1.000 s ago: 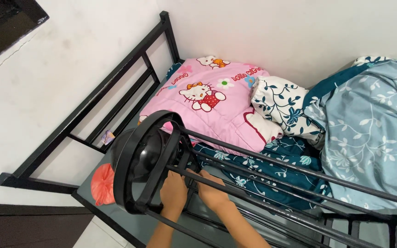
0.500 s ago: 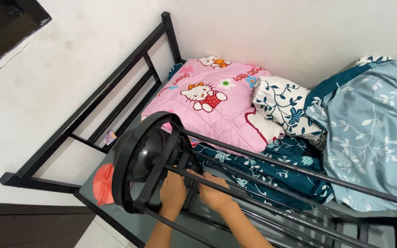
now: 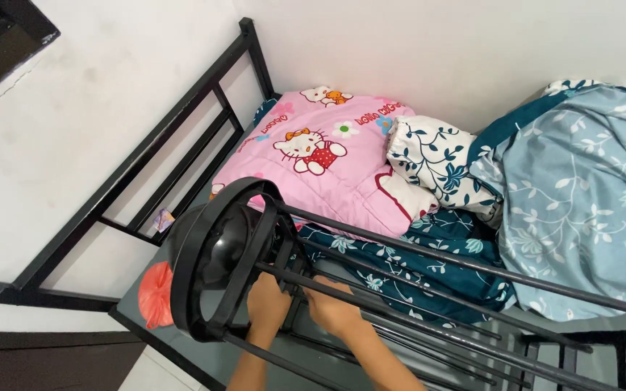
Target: Assembling a multi-tier black plastic and metal shoe rack on the floor.
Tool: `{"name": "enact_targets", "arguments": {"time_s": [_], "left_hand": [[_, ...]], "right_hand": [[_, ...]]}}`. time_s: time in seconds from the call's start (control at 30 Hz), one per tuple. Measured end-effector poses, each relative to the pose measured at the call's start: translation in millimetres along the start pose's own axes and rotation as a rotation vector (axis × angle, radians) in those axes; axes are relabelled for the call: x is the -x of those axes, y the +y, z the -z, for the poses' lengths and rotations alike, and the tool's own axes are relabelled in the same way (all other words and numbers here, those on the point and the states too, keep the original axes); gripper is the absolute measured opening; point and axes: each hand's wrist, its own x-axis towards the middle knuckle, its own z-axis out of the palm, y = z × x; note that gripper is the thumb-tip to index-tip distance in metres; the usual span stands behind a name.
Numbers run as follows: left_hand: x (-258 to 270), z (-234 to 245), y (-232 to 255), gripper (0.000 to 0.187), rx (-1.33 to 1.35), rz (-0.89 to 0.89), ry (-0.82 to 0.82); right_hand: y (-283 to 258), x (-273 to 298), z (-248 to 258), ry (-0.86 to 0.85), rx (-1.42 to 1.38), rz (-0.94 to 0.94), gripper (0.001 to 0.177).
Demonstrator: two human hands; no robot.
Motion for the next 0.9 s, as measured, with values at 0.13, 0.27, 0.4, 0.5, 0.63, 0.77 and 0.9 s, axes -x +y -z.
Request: {"name": "enact_targets", "arguments": {"time_s": [0.13,0.27,0.4,0.5,0.63,0.77,0.9], "left_hand": [[-2,6,8,0.041,-0.023,0.065,-0.049],[-1,4,9,0.029,0.049,0.082,-0.047],[0,2,7,0.033,0.009,0.048,-0.036],[5,8,14,0.042,0.001,0.018,-0.016],[4,9,16,0.042,0.014,0.129,-0.123],[-3,3,9,0.045,-0.017,0.000,-0.021],[12,18,21,0.042,-0.020,-0.009,-0.056]], "right_hand": [[-3,1,2,0.011,-0.038,0.029,0.018],[-2,2,-5,-0.007,0.017,-0.012,0.021],[-9,3,3,0.029,-0.021,0.004,0.028],[-10,3,6,0.004,-0.009,0.016,0.027],[-11,5,3,0.091,-0.046,0.081,0.033],[-8,-2,-6,0.083,-0.097,0.050,0.044],[-16,-2,-3,0.044,-0.062,0.032,0.035]]}}
